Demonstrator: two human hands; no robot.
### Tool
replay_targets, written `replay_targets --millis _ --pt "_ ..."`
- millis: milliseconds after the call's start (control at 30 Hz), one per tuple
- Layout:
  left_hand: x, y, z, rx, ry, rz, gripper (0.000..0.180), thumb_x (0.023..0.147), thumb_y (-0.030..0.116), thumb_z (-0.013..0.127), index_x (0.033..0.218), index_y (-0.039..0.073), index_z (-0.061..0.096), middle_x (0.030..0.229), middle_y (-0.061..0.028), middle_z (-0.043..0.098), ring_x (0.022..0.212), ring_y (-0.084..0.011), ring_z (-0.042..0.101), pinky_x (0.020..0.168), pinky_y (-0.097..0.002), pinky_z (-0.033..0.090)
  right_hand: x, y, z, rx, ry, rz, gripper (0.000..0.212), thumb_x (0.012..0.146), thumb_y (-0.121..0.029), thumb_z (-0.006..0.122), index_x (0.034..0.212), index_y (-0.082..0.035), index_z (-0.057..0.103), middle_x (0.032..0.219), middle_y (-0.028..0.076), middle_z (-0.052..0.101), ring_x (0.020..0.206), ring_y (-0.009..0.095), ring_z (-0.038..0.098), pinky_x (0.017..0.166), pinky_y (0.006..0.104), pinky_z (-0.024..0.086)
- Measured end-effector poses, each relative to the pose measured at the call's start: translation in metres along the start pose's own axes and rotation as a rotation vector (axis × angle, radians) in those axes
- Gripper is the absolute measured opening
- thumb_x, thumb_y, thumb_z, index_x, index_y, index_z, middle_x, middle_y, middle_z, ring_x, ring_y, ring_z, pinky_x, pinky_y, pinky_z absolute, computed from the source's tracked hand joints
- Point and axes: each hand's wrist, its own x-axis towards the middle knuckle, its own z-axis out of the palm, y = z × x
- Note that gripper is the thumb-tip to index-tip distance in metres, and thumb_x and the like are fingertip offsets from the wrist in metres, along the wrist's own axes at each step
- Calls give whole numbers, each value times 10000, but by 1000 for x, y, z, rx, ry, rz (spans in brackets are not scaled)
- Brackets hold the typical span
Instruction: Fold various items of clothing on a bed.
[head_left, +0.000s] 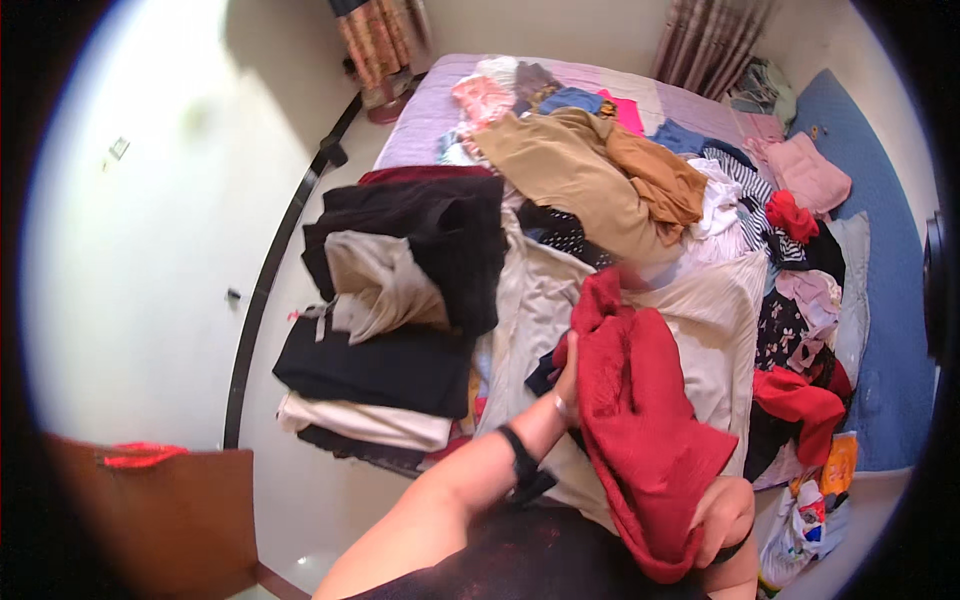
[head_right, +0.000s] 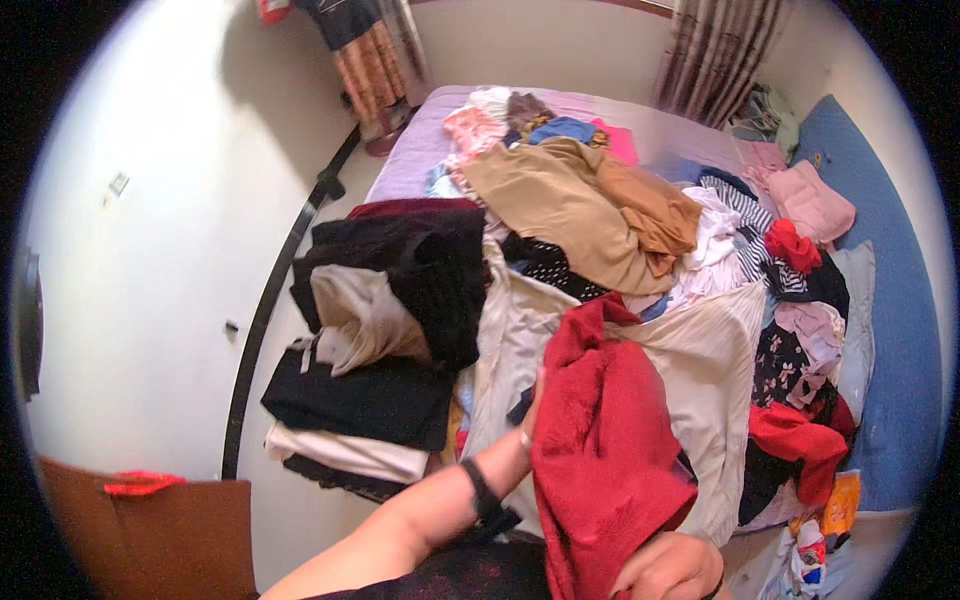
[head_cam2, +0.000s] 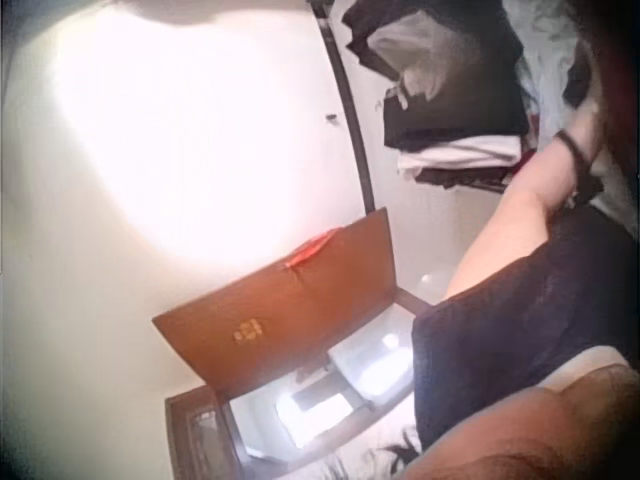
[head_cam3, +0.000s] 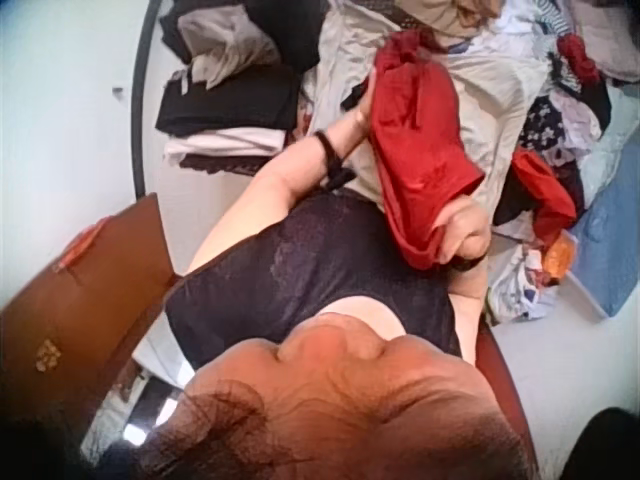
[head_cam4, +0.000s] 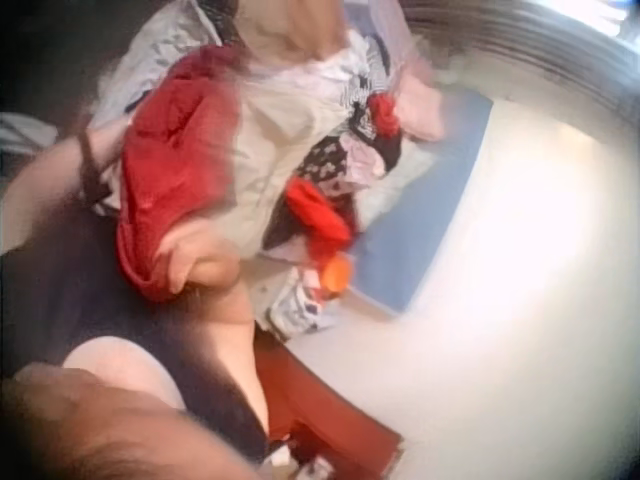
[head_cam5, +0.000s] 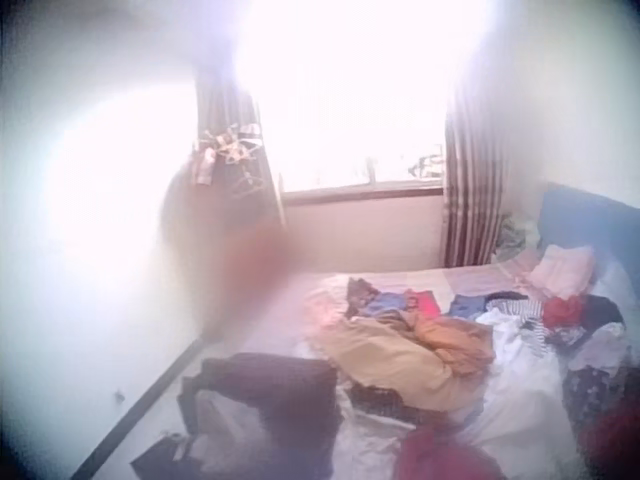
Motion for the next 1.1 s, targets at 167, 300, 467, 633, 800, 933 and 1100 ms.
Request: replay_targets --millis 167,300,467,633,800,933,1100 --pt "17 30 17 -307 -110 -83 411 901 348 465 1206 79 522 1167 -75 579 1071 -192 546 968 -344 407 -4 -9 47 -289 -324 805 130 863 -76 551 822 16 633 822 129 634 750 200 620 700 285 469" --pt "-20 49 50 511 -76 299 257 831 199 544 1028 42 594 962 -58 620 882 -150 567 835 -325 453 -21 3 62 -630 -74 783 200 793 -142 599 919 11 625 876 75 632 819 163 603 738 259 453" --pt "-105 65 152 1081 -225 366 264 748 183 552 958 39 622 927 -149 626 903 -218 596 831 -358 447 -52 27 79 -671 572 361 665 790 -490 607 1216 -3 449 1011 94 598 939 206 587 820 305 466" --pt "-164 66 201 1316 -620 426 372 809 287 559 1094 49 576 1120 -161 578 1061 -216 542 946 -364 383 -59 43 103 -516 692 193 702 784 -550 589 1233 -30 447 1127 111 552 1076 227 522 869 338 438" --pt "-199 59 177 992 -545 191 429 825 330 541 1150 49 526 1170 -147 543 1100 -208 506 967 -354 361 -47 70 131 -654 414 448 608 786 -490 612 1176 -40 488 1095 101 554 1055 226 517 870 336 425" --pt "-219 59 144 746 -458 -70 477 839 364 526 1195 49 486 1209 -137 514 1130 -201 477 984 -347 342 -40 71 154 -662 131 633 584 785 -471 616 1162 -42 493 1083 99 555 1044 226 520 866 334 425" --pt "-239 56 108 350 -309 -395 537 856 407 508 1250 49 436 1258 -123 479 1169 -193 440 1006 -338 319 -60 66 177 -701 86 655 555 785 -447 620 1146 -44 499 1068 97 556 1030 225 522 861 332 425"
